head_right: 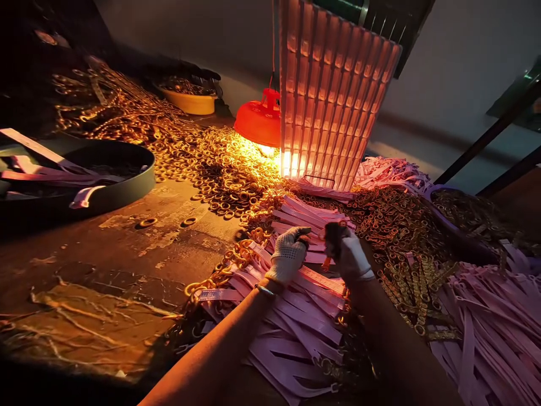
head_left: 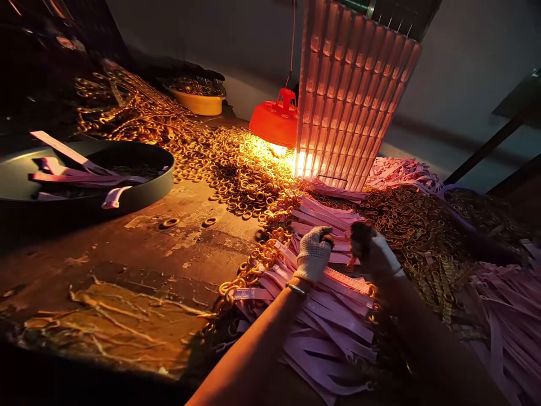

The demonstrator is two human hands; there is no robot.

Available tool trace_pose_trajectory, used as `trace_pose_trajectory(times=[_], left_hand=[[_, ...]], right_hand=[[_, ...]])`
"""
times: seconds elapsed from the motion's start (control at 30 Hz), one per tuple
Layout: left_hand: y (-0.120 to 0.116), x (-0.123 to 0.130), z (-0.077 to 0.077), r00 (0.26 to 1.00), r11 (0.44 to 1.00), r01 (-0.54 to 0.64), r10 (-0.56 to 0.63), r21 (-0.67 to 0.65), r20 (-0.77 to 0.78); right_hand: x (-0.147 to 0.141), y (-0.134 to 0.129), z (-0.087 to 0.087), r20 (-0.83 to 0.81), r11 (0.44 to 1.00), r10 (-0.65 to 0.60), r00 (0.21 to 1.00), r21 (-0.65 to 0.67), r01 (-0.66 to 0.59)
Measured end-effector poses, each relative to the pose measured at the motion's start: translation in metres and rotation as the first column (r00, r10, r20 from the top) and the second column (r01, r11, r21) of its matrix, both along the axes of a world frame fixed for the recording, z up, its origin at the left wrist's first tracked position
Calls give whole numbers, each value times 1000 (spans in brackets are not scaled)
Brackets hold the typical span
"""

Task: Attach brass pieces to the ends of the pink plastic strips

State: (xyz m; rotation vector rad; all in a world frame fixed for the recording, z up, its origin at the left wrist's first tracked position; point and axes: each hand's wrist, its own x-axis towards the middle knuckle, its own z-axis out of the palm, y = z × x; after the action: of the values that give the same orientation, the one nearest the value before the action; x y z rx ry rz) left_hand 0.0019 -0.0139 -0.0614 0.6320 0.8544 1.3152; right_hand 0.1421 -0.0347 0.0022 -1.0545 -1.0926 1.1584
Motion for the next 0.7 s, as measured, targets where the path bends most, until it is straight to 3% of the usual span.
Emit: trace_pose_trajectory(times=[0.1, 0.17, 0.3, 0.43, 0.7], left_hand=[[3, -14, 6, 978, 991, 102, -84, -83, 192], [5, -22, 11, 937, 978, 184, -143, -101, 320], [3, -29, 16, 833, 951, 292, -199, -104, 516], [-2, -27, 12, 764, 938, 325, -183, -123, 619], [-2, -21, 8, 738, 908, 400, -240, -122, 630]], right_hand=[[12, 8, 23, -113, 993, -107, 988, 37, 112], [12, 7, 28, -62, 991, -133, 989, -17, 132], [-8, -12, 11, 47, 987, 65, 997, -153, -58], [-30, -30, -6, 81, 935, 282, 956, -246, -255], [-48, -25, 0, 110, 869, 441, 891, -300, -393]])
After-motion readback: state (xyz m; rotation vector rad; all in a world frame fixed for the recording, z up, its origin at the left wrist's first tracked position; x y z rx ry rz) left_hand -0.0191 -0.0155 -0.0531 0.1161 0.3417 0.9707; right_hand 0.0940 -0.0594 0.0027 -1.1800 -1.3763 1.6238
